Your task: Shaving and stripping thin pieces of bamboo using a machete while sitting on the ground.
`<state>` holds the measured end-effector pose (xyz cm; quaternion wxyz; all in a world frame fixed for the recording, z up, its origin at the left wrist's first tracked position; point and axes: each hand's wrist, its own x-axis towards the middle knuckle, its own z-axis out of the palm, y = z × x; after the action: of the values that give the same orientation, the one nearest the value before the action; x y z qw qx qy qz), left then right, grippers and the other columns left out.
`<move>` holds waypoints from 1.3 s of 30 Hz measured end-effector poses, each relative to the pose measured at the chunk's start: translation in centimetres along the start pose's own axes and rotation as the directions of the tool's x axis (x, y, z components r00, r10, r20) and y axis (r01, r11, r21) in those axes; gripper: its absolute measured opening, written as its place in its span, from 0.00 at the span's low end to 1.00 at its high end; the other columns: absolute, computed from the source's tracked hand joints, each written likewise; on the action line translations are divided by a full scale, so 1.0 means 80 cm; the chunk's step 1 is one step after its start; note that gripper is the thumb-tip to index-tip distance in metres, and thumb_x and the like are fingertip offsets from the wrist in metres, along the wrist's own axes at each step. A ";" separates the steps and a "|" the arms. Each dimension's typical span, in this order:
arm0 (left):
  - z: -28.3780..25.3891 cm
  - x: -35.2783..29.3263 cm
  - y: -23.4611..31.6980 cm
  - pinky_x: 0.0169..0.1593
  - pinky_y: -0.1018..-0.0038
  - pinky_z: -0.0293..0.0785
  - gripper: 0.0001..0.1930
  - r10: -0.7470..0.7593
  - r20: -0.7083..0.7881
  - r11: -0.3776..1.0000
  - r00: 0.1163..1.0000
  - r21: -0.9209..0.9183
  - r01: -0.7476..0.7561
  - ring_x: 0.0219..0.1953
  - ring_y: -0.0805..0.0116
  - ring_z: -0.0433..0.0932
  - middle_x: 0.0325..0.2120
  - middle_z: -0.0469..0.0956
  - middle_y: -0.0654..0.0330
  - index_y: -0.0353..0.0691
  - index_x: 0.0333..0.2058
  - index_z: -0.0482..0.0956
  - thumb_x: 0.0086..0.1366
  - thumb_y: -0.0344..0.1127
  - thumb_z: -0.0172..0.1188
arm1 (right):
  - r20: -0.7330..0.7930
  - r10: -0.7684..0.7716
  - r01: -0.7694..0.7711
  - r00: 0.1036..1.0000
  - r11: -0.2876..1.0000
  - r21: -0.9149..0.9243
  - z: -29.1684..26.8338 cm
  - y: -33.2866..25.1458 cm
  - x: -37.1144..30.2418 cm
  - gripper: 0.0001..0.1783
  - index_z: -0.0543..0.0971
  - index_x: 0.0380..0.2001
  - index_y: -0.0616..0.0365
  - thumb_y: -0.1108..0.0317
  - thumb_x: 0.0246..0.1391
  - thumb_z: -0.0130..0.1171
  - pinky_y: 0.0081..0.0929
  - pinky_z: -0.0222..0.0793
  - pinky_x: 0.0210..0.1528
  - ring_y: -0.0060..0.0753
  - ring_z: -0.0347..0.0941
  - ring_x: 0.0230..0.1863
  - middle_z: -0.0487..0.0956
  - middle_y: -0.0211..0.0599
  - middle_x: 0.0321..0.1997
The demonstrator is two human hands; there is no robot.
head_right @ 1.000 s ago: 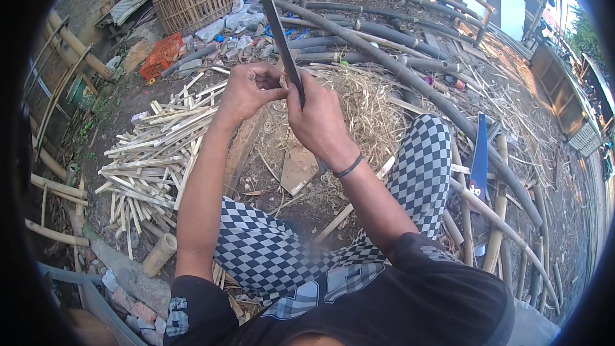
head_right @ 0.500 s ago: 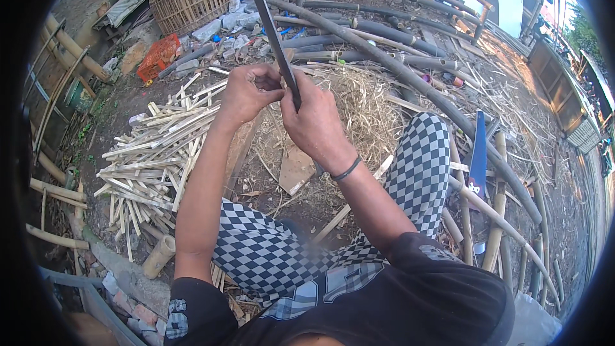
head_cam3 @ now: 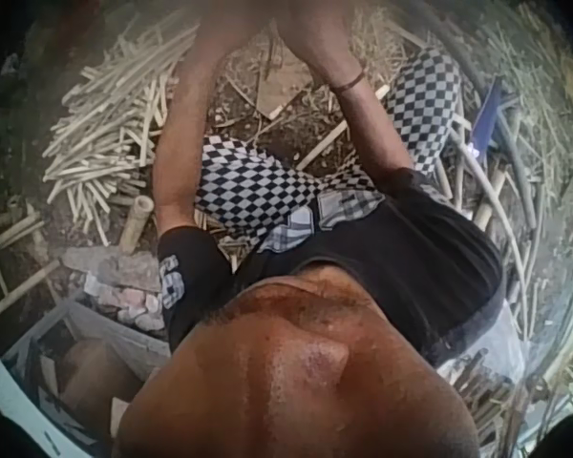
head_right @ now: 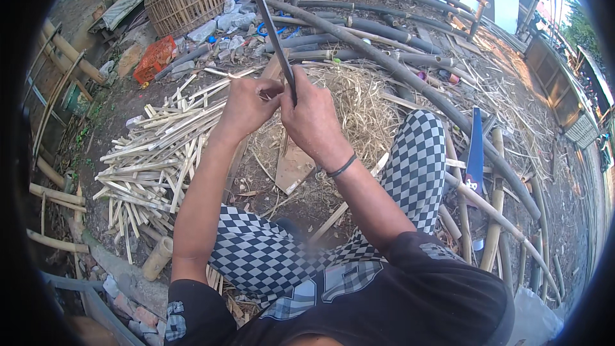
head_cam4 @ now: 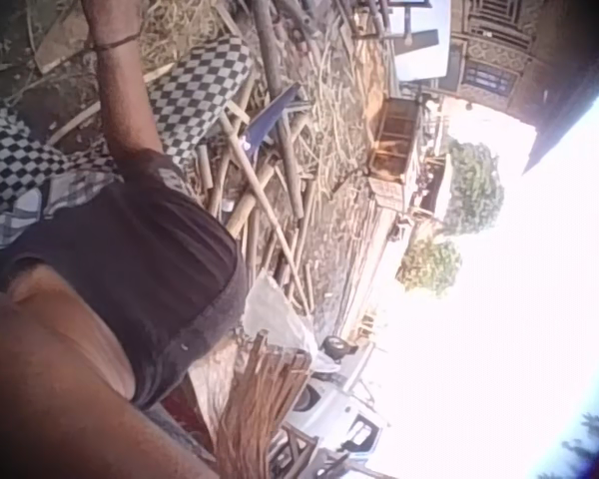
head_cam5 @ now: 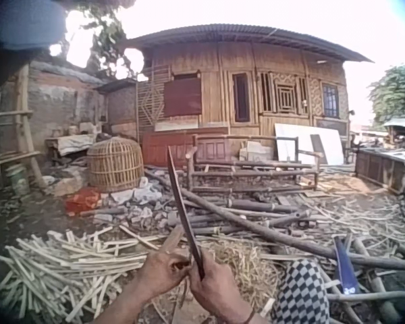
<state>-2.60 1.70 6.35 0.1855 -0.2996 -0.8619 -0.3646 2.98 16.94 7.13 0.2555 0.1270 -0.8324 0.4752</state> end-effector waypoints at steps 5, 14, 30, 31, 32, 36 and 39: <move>0.011 -0.005 0.017 0.36 0.64 0.79 0.06 0.049 -0.092 0.986 0.995 0.162 -0.034 0.30 0.52 0.84 0.26 0.82 0.46 0.35 0.30 0.85 0.55 0.31 0.67 | -0.025 -0.056 0.055 0.998 0.998 -0.034 -0.006 0.000 0.001 0.11 0.70 0.45 0.63 0.71 0.60 0.50 0.59 0.69 0.35 0.67 0.75 0.30 0.77 0.61 0.24; 0.029 -0.003 0.018 0.33 0.62 0.77 0.03 0.084 -0.199 0.955 0.976 0.297 -0.021 0.27 0.50 0.82 0.22 0.80 0.45 0.34 0.27 0.83 0.51 0.24 0.63 | -0.020 0.018 -0.020 1.000 0.995 -0.094 0.005 0.003 0.008 0.13 0.71 0.46 0.65 0.71 0.61 0.49 0.59 0.70 0.35 0.67 0.76 0.30 0.77 0.62 0.23; 0.039 0.006 0.015 0.31 0.59 0.74 0.03 0.087 -0.244 0.976 0.966 0.216 -0.034 0.27 0.46 0.81 0.20 0.78 0.44 0.33 0.27 0.81 0.51 0.23 0.62 | -0.036 0.039 -0.043 0.999 0.993 -0.106 0.008 0.010 0.025 0.10 0.74 0.41 0.68 0.73 0.59 0.50 0.51 0.69 0.34 0.63 0.77 0.31 0.78 0.59 0.27; 0.042 0.004 0.011 0.30 0.59 0.74 0.03 0.105 -0.248 0.966 0.963 0.254 -0.040 0.26 0.46 0.81 0.20 0.78 0.44 0.33 0.27 0.81 0.51 0.23 0.62 | -0.062 0.009 -0.015 0.998 0.995 -0.094 0.007 0.011 0.023 0.10 0.74 0.40 0.68 0.72 0.59 0.50 0.51 0.69 0.33 0.63 0.76 0.31 0.78 0.60 0.26; 0.039 0.005 0.015 0.30 0.59 0.74 0.03 0.109 -0.249 0.966 0.962 0.255 -0.043 0.26 0.46 0.81 0.20 0.78 0.44 0.33 0.27 0.81 0.51 0.23 0.62 | -0.065 0.007 -0.013 0.998 0.995 -0.094 0.006 0.010 0.024 0.10 0.74 0.40 0.68 0.72 0.59 0.50 0.51 0.69 0.33 0.63 0.76 0.31 0.78 0.60 0.26; 0.038 0.006 0.014 0.31 0.60 0.75 0.03 0.111 -0.264 0.961 0.958 0.273 -0.036 0.25 0.46 0.81 0.20 0.78 0.43 0.34 0.27 0.81 0.51 0.24 0.62 | -0.050 -0.043 0.040 0.998 0.997 -0.064 0.000 -0.001 0.017 0.15 0.72 0.46 0.69 0.69 0.61 0.47 0.56 0.72 0.37 0.65 0.77 0.30 0.78 0.60 0.25; 0.044 0.005 0.006 0.31 0.60 0.75 0.03 0.096 -0.254 0.964 0.963 0.266 -0.026 0.25 0.47 0.81 0.20 0.78 0.43 0.34 0.27 0.82 0.51 0.24 0.62 | 0.003 -0.005 0.005 1.000 0.982 -0.187 0.011 0.020 0.028 0.13 0.71 0.43 0.68 0.69 0.60 0.48 0.57 0.71 0.37 0.67 0.76 0.31 0.78 0.60 0.24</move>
<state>-2.93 4.69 4.47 0.3476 -0.2478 -0.8602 -0.2790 0.12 17.09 6.76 0.2664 0.1052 -0.8734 0.3939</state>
